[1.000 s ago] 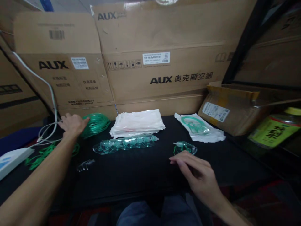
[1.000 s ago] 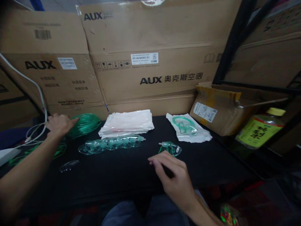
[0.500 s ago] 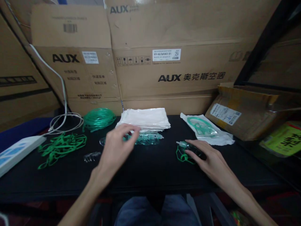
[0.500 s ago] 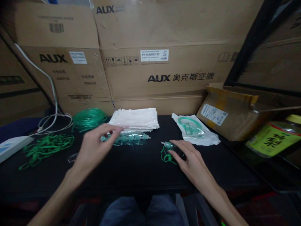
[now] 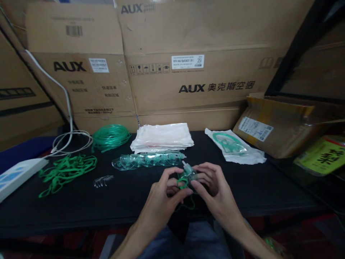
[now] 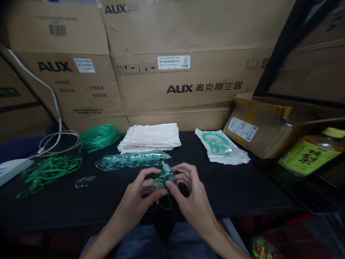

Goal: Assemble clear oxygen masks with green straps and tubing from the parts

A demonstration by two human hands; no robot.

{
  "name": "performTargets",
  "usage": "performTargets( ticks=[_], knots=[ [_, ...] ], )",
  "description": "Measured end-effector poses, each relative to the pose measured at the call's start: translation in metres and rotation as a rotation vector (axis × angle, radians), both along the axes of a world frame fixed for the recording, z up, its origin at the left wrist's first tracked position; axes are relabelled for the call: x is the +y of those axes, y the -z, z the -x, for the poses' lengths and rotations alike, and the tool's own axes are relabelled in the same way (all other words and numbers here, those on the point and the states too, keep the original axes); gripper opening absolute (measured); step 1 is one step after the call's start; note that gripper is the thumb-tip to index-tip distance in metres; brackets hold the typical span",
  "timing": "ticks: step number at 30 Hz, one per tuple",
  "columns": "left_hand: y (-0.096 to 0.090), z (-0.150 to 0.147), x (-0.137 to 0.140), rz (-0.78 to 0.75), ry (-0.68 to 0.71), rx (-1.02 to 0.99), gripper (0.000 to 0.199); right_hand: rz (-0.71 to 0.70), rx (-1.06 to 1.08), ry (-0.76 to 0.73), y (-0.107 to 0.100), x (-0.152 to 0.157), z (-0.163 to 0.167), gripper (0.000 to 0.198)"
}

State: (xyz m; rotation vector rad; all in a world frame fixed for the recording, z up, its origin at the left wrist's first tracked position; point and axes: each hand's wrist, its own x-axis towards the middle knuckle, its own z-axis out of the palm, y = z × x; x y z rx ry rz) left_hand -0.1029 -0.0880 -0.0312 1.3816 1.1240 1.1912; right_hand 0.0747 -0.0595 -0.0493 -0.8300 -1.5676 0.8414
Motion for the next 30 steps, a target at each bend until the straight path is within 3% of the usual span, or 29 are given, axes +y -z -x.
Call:
performTargets(
  ticks=[5, 8, 13, 16, 18, 21, 24, 30],
  knots=[
    [0.002, 0.001, 0.001, 0.041, -0.049, -0.16, 0.041, -0.292, -0.334, -0.063, -0.004, -0.009, -0.004, 0.04],
    [0.003, 0.002, 0.002, 0.055, -0.021, -0.159, 0.037, -0.372, -0.398, -0.07, -0.009, -0.011, -0.004, 0.039],
    [-0.003, 0.004, -0.004, -0.049, -0.008, 0.007, 0.032, -0.379, -0.388, -0.114, -0.009, -0.009, -0.006, 0.043],
    [-0.005, 0.004, -0.012, -0.177, 0.025, 0.134, 0.035, -0.296, -0.314, -0.123, -0.006, -0.008, -0.007, 0.033],
    [-0.003, 0.005, -0.014, -0.225, 0.013, 0.136, 0.034, -0.224, -0.25, -0.107, -0.004, -0.007, -0.008, 0.023],
    [0.002, 0.005, -0.011, -0.2, -0.124, 0.022, 0.022, -0.182, -0.203, -0.066, -0.002, -0.006, -0.008, 0.02],
    [0.004, 0.005, -0.006, -0.163, -0.219, 0.034, 0.019, -0.253, -0.217, -0.008, -0.003, -0.008, -0.006, 0.024],
    [-0.002, 0.007, -0.008, -0.257, -0.194, 0.337, 0.025, -0.435, -0.251, 0.019, -0.005, -0.012, -0.002, 0.029]
  ],
)
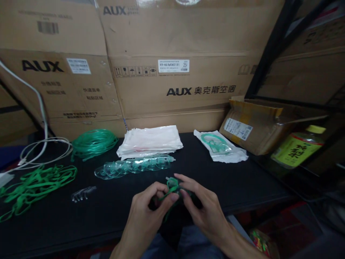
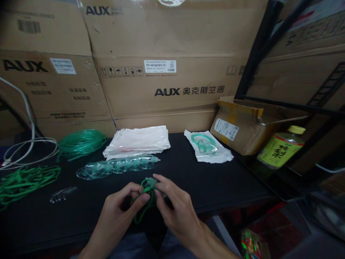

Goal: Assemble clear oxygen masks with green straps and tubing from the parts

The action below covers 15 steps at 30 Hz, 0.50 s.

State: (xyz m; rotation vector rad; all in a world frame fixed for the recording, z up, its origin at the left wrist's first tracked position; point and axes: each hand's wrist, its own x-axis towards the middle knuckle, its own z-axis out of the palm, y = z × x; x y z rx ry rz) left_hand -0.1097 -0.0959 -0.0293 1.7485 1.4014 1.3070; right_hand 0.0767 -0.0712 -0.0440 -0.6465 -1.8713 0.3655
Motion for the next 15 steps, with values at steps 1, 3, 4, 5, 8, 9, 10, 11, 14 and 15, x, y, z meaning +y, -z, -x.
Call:
performTargets(
  ticks=[1, 3, 4, 5, 8, 9, 10, 11, 14, 15],
  knots=[
    [0.0, 0.0, -0.001, -0.015, 0.0, 0.028, 0.026, -0.01, -0.009, -0.01, 0.0, 0.0, 0.0, 0.029],
    [0.0, -0.001, -0.002, -0.036, 0.019, 0.06, 0.028, -0.028, -0.023, -0.025, 0.002, 0.0, 0.001, 0.028],
    [0.001, -0.002, -0.003, -0.05, 0.04, 0.076, 0.03, -0.032, -0.026, -0.029, 0.003, 0.001, 0.001, 0.028],
    [0.001, -0.002, -0.004, -0.072, 0.065, 0.099, 0.03, -0.031, -0.026, -0.031, 0.004, 0.001, 0.001, 0.028],
    [0.003, -0.004, -0.006, -0.168, 0.156, 0.19, 0.028, -0.019, -0.006, -0.034, 0.005, 0.001, 0.001, 0.026],
    [0.003, -0.004, -0.007, -0.203, 0.18, 0.218, 0.027, -0.011, 0.003, -0.037, 0.005, 0.001, 0.001, 0.025],
    [0.004, -0.004, -0.009, -0.235, 0.202, 0.239, 0.027, 0.001, 0.011, -0.037, 0.004, 0.001, 0.001, 0.024],
    [0.004, -0.003, -0.01, -0.269, 0.223, 0.251, 0.027, 0.02, 0.021, -0.031, 0.004, 0.001, 0.001, 0.023],
    [0.004, -0.001, -0.015, -0.402, 0.297, 0.272, 0.026, 0.105, 0.071, 0.015, 0.0, 0.001, 0.001, 0.016],
    [0.004, -0.001, -0.017, -0.456, 0.322, 0.276, 0.026, 0.145, 0.093, 0.038, 0.0, 0.002, 0.001, 0.013]
  ],
)
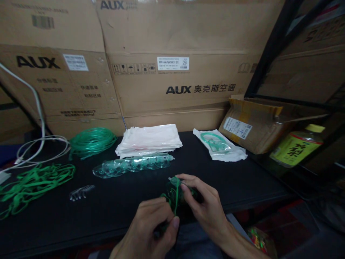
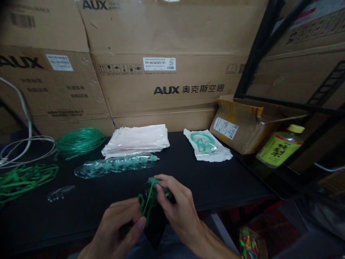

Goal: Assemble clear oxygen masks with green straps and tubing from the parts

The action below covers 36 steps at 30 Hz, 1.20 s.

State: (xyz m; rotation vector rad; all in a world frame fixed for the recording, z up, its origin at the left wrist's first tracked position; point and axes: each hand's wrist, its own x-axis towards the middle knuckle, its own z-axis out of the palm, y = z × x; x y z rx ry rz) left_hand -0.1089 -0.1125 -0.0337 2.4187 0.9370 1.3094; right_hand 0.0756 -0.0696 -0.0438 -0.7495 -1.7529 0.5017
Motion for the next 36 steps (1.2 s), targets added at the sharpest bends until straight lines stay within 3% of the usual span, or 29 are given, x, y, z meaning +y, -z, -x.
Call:
performTargets(
  ticks=[4, 12, 16, 19, 22, 25, 27, 31, 33, 36],
  knots=[
    [-0.001, 0.0, -0.003, -0.099, 0.011, -0.033, 0.028, 0.11, 0.048, 0.042, -0.001, 0.001, -0.001, 0.012],
    [0.002, -0.005, 0.009, 0.239, -0.261, -0.063, 0.032, -0.206, -0.1, -0.123, 0.007, -0.003, -0.003, 0.032],
    [0.004, -0.004, 0.011, 0.227, -0.218, -0.052, 0.03, -0.23, -0.111, -0.097, 0.009, -0.002, -0.002, 0.032],
    [0.004, -0.003, 0.006, 0.117, -0.119, -0.007, 0.028, -0.112, -0.03, -0.025, 0.007, 0.001, -0.001, 0.021],
    [0.004, -0.003, -0.002, -0.051, -0.025, 0.084, 0.031, 0.095, 0.088, 0.042, 0.003, 0.005, -0.001, 0.011],
    [0.003, -0.003, -0.007, -0.154, 0.026, 0.106, 0.03, 0.302, 0.263, 0.024, 0.001, 0.008, -0.004, 0.02],
    [0.001, -0.003, -0.006, -0.074, -0.033, 0.024, 0.027, 0.357, 0.304, -0.005, 0.001, 0.009, -0.005, 0.018],
    [-0.004, -0.003, 0.005, 0.321, -0.277, -0.221, 0.035, 0.33, 0.264, -0.081, 0.006, 0.007, -0.003, 0.006],
    [-0.006, -0.004, 0.009, 0.466, -0.33, -0.256, 0.036, 0.307, 0.271, -0.109, 0.009, 0.007, -0.002, 0.012],
    [-0.006, -0.007, 0.011, 0.544, -0.345, -0.212, 0.032, 0.274, 0.285, -0.132, 0.01, 0.008, -0.001, 0.019]
  ],
)
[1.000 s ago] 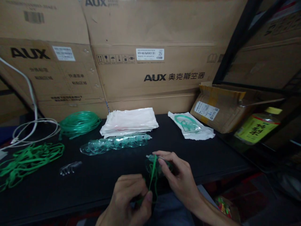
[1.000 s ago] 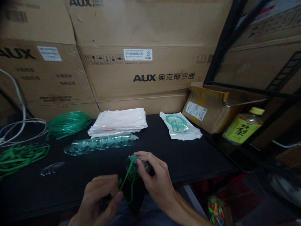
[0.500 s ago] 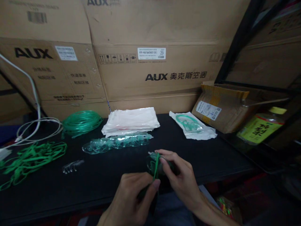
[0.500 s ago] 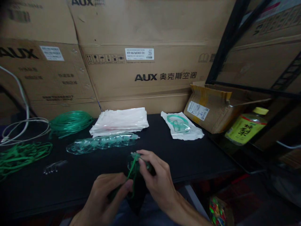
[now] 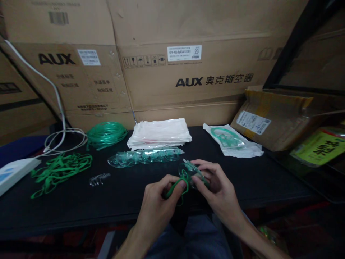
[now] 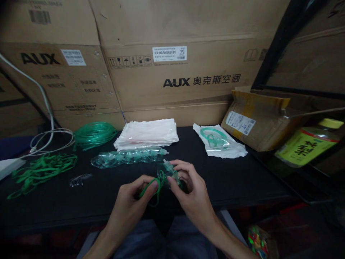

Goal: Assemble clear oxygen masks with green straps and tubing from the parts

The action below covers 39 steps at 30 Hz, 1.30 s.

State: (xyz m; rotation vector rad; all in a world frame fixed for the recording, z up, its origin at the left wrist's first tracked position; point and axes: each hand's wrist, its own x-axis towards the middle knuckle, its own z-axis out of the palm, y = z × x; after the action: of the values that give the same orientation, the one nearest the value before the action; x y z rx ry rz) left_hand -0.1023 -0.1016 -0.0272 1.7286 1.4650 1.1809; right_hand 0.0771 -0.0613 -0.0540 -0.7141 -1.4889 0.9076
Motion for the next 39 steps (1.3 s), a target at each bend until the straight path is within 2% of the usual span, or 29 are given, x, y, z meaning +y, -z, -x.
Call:
performTargets(
  ticks=[6, 10, 14, 17, 20, 22, 24, 27, 29, 32, 35, 39],
  knots=[
    [0.004, -0.005, 0.002, -0.067, -0.087, 0.088, 0.019, -0.025, 0.011, -0.062, -0.002, 0.0, -0.003, 0.02],
    [0.01, -0.006, 0.004, -0.142, -0.081, 0.167, 0.01, 0.093, 0.073, -0.095, -0.006, 0.001, -0.005, 0.021],
    [0.014, -0.005, -0.004, -0.187, 0.075, 0.186, 0.01, 0.209, 0.015, -0.08, -0.011, 0.003, -0.009, 0.036],
    [0.013, -0.003, -0.011, -0.22, 0.261, 0.164, 0.009, 0.213, -0.026, -0.037, -0.013, 0.005, -0.011, 0.027],
    [0.01, -0.001, -0.013, -0.302, 0.323, 0.174, 0.021, 0.254, -0.017, -0.034, -0.015, 0.006, -0.012, 0.019],
    [0.007, -0.001, -0.011, -0.344, 0.232, 0.167, 0.039, 0.279, -0.011, -0.035, -0.016, 0.006, -0.012, 0.02],
    [0.005, -0.001, -0.008, -0.302, 0.072, 0.107, 0.045, 0.273, -0.028, -0.026, -0.017, 0.005, -0.012, 0.019],
    [0.002, -0.004, -0.003, -0.13, -0.091, -0.007, 0.033, 0.238, -0.09, -0.001, -0.019, 0.004, -0.012, 0.014],
    [0.001, -0.005, -0.002, -0.035, -0.082, 0.002, 0.03, 0.206, -0.139, 0.012, -0.019, 0.003, -0.012, 0.01],
    [0.0, -0.006, -0.003, 0.029, -0.015, 0.112, 0.04, 0.15, -0.22, -0.003, -0.018, 0.001, -0.013, 0.006],
    [0.001, -0.005, -0.004, 0.013, 0.045, 0.154, 0.044, 0.136, -0.258, -0.068, -0.018, -0.002, -0.014, 0.006],
    [0.003, -0.003, -0.003, -0.025, 0.095, 0.194, 0.037, 0.2, -0.156, -0.199, -0.021, -0.004, -0.013, 0.016]
  ],
)
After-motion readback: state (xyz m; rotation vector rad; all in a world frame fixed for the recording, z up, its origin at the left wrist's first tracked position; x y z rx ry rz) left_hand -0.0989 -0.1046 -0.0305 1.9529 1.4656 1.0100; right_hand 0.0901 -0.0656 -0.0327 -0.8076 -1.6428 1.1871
